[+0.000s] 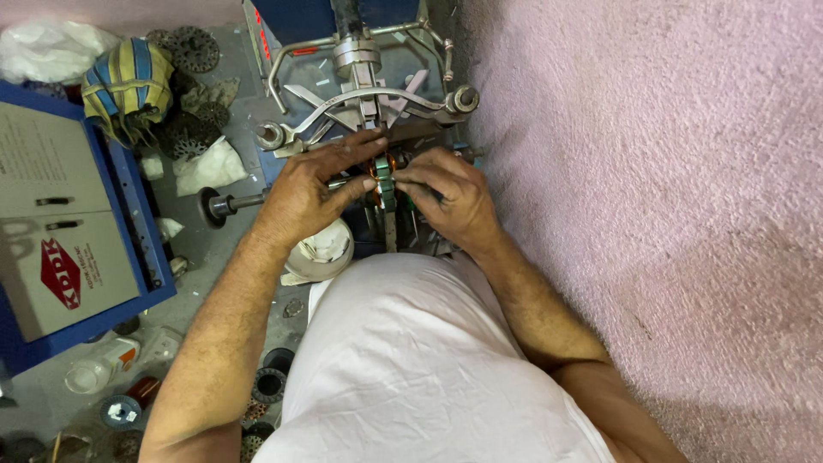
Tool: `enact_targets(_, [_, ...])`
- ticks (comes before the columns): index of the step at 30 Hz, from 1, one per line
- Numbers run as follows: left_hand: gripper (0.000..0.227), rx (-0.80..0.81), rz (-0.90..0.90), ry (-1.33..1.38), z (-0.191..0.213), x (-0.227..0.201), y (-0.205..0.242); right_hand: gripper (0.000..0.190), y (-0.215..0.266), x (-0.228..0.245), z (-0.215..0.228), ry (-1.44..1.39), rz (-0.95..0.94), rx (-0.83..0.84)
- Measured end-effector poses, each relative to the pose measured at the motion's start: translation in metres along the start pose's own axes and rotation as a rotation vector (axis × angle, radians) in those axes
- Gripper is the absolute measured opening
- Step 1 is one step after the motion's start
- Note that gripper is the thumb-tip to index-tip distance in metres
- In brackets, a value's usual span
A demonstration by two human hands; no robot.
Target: The person inserts small white rectangular pieces into slots on a green stator core mounted on a winding machine. They use a green-handled screwdriver to press and adjust the pieces into place. The person repeatedly rotates the stator to access different slots and continues inserting pieces throughout the clip.
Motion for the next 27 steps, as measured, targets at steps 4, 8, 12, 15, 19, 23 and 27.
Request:
enact_targets(4, [0.05,0.003,-0.009,0.012,-0.002,0.002,0.0,0.021,-0.001,-0.01,-0.003,-0.054,0.009,0.023])
enact_targets(8, [0.048,-0.015,-0.067,0.01,0.0,-0.003,0.001,0.014,-0.008,-0.024,-0.009,-0.162,0.02,0.088])
enact_targets(12, [0.047,0.031,0.013,0.047,-0.005,0.005,0.0,0.012,-0.008,-0.029,-0.012,-0.14,0.016,0.134])
enact_targets(15, [0.047,0.007,-0.049,0.021,-0.003,-0.002,-0.001,0.015,-0.007,-0.032,-0.007,-0.217,0.007,0.147])
enact_targets(19, [0.05,0.019,-0.039,-0.003,0.0,0.0,0.001,0.014,-0.009,-0.042,-0.007,-0.311,-0.132,0.213])
enact_targets(23, [0.05,-0.007,-0.057,-0.008,-0.002,0.001,0.003,0.014,-0.01,-0.037,-0.006,-0.298,-0.114,0.225])
enact_targets(27, [0.049,-0.012,-0.082,-0.002,-0.002,0.0,0.004,0.014,-0.014,-0.026,-0.006,-0.192,-0.071,0.219])
Point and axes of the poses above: each hand's wrist, its own y-axis away from the middle knuckle, its own z-axis out of the back of the hand, x = y × z, the point moved 9 cm from there along -y, towards the middle knuckle, and after that the axes turned 15 degrees about x, right-handed, at the moved point
